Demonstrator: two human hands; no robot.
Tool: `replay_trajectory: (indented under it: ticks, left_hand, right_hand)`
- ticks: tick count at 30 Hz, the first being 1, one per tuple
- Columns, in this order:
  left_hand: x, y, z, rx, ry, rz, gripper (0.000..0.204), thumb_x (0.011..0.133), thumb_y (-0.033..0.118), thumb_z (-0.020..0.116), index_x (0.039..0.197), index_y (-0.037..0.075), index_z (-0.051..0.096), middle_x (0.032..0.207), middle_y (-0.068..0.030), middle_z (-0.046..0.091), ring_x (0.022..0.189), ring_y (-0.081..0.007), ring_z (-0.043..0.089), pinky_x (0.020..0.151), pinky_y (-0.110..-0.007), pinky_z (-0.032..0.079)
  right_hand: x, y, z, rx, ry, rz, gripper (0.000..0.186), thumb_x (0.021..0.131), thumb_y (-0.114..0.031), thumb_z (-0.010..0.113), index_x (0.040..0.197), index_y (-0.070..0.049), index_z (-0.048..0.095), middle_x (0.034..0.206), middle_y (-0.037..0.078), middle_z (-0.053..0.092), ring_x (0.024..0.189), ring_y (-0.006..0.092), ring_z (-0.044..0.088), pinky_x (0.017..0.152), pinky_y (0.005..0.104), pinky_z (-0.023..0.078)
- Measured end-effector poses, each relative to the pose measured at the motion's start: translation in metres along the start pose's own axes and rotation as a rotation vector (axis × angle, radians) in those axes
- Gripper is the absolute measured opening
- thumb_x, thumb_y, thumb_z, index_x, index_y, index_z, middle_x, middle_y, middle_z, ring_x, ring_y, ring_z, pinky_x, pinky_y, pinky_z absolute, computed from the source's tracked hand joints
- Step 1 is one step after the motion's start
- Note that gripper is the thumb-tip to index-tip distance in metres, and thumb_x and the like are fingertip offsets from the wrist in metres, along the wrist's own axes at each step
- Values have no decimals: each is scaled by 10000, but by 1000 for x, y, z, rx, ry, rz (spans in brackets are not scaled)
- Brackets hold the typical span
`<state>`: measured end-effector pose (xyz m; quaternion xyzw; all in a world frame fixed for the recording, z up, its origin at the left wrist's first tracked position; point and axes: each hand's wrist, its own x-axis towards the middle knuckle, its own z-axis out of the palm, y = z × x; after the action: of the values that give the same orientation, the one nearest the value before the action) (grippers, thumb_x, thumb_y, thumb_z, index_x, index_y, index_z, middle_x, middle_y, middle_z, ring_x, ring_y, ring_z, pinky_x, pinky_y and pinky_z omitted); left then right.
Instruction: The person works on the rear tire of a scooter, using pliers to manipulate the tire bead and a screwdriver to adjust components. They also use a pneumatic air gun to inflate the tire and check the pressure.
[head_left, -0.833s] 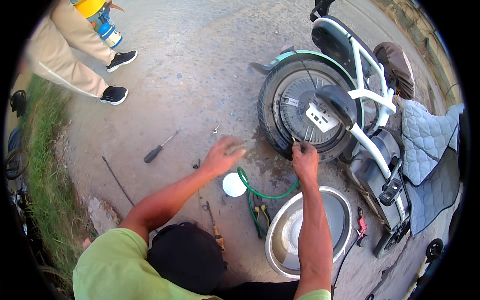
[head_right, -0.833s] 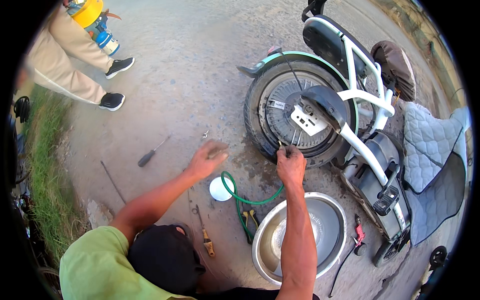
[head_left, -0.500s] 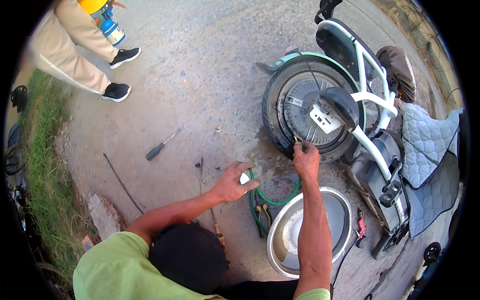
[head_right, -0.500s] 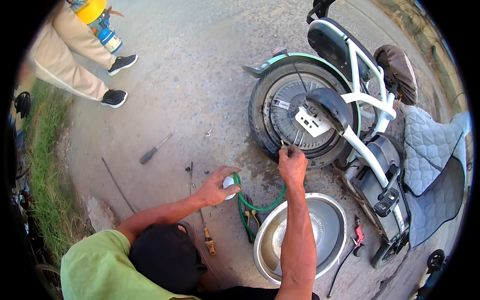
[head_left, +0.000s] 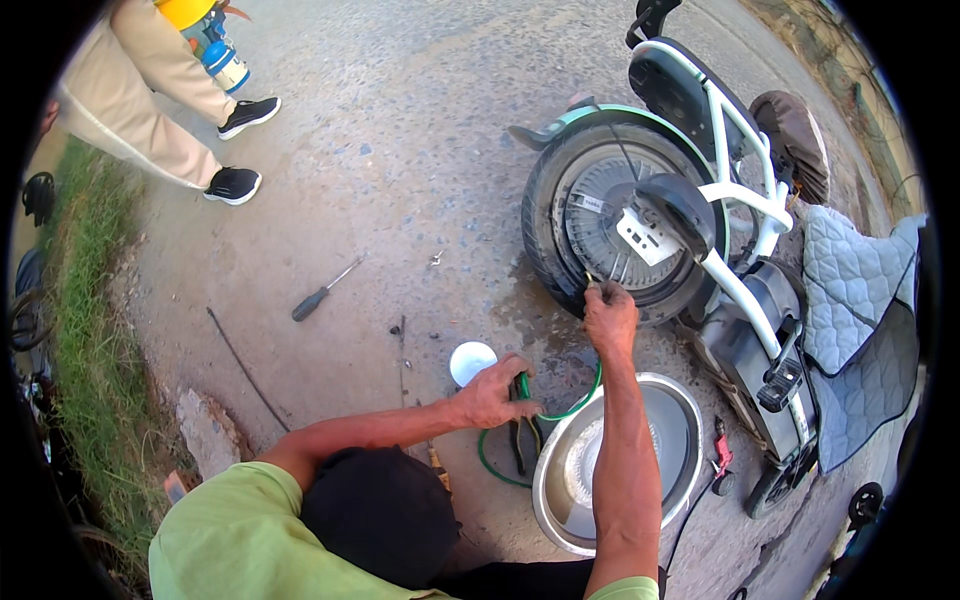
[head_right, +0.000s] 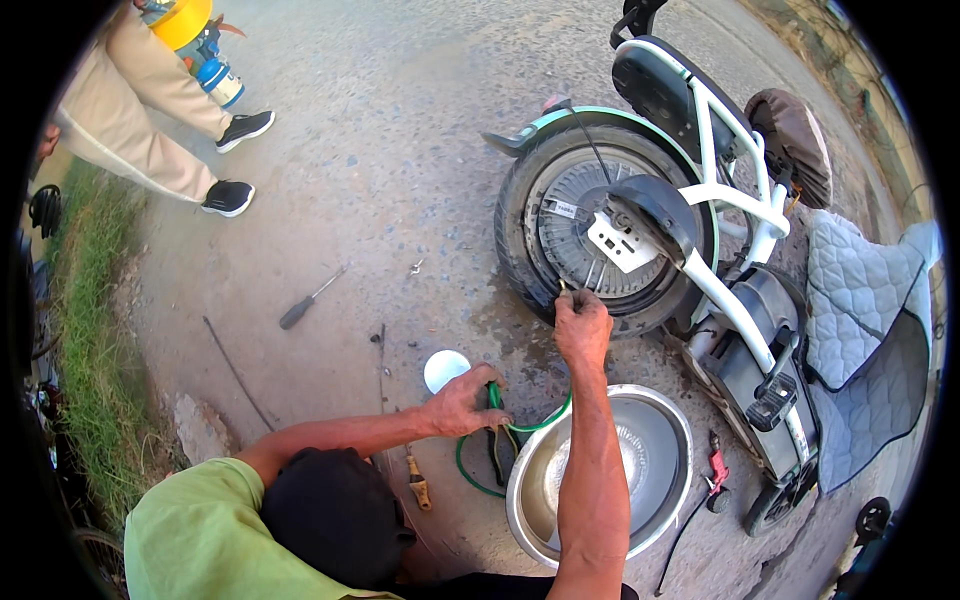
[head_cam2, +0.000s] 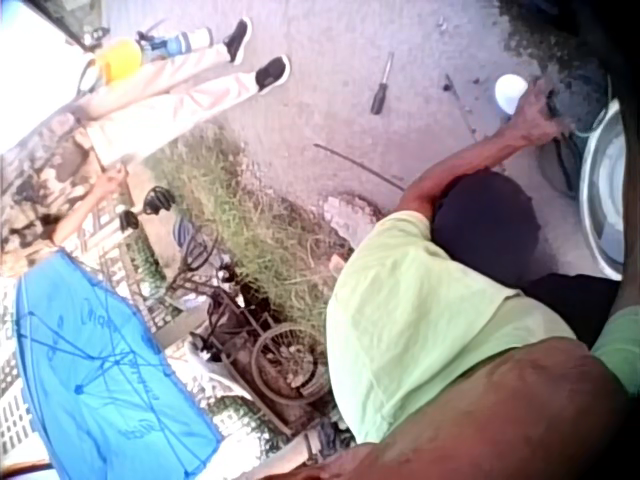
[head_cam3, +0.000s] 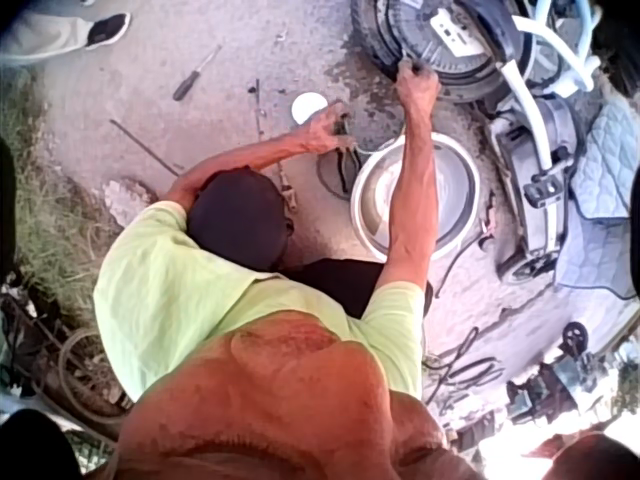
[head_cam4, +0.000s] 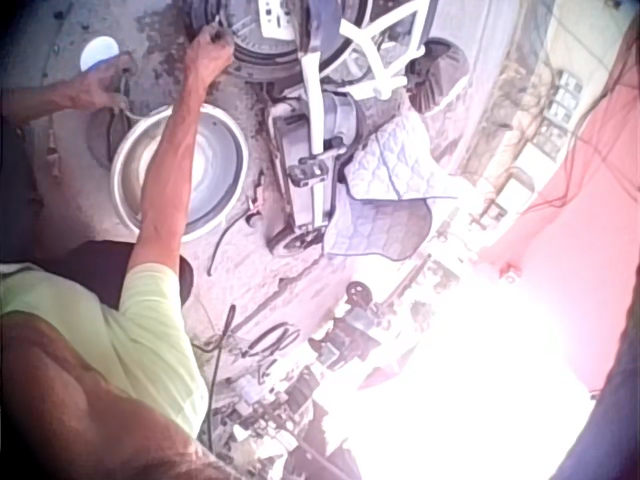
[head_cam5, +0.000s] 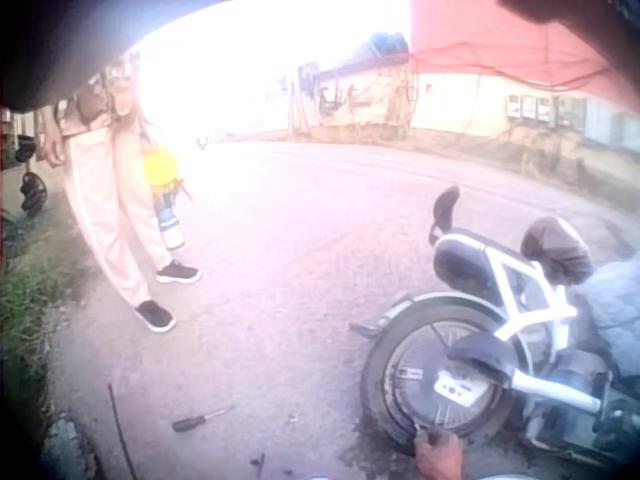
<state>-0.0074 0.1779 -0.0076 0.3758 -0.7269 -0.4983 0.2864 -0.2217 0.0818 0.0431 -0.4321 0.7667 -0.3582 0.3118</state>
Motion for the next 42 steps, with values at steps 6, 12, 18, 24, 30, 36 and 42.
replay_trajectory:
  ticks: [6,12,18,24,30,36,42]
  left_hand:
    - [3,2,-2,-289,58,-174,273,928,213,704,1059,-14,626,819,-119,637,745,-188,649,674,-358,511]
    - [7,2,-6,-449,75,-353,291,982,260,647,1002,-30,642,683,-66,609,571,-147,610,559,-323,509]
    - [24,0,-15,-525,132,-412,300,966,263,672,986,-35,637,623,-37,557,524,-139,583,511,-321,511]
    - [52,-5,-32,-604,214,-415,243,946,208,692,1029,-17,650,713,-47,589,565,-119,589,518,-318,541]
    - [88,2,-44,40,259,9,442,918,181,687,1328,76,561,1084,-158,679,744,-309,686,691,-410,568]
    - [116,12,-43,236,191,-105,564,914,208,671,1433,112,471,1189,-236,662,1004,-488,630,849,-510,527]
    - [137,-6,-42,177,401,64,458,905,136,688,1349,103,582,1189,-194,688,1035,-393,678,866,-444,551]
  right_hand:
    - [2,5,2,-22,8,-9,304,903,-260,667,845,39,682,654,151,659,581,226,658,629,384,516]
    - [4,7,2,-59,0,-7,315,889,-276,668,868,37,693,729,193,684,715,290,687,728,405,519]
    - [5,10,3,-75,15,-19,318,891,-281,666,862,35,689,736,197,684,710,296,679,732,407,516]
    - [6,12,3,-62,10,-20,318,892,-280,664,865,36,687,743,202,682,707,301,675,730,405,514]
    - [3,7,1,-55,7,-21,308,889,-275,672,868,31,688,740,193,685,690,293,671,717,399,515]
    - [-1,-4,-3,-75,27,-32,295,886,-269,676,880,26,698,732,195,687,681,301,685,705,400,521]
    - [-2,-5,-3,-127,47,-54,274,883,-250,677,889,23,703,734,205,684,687,306,692,703,403,520]
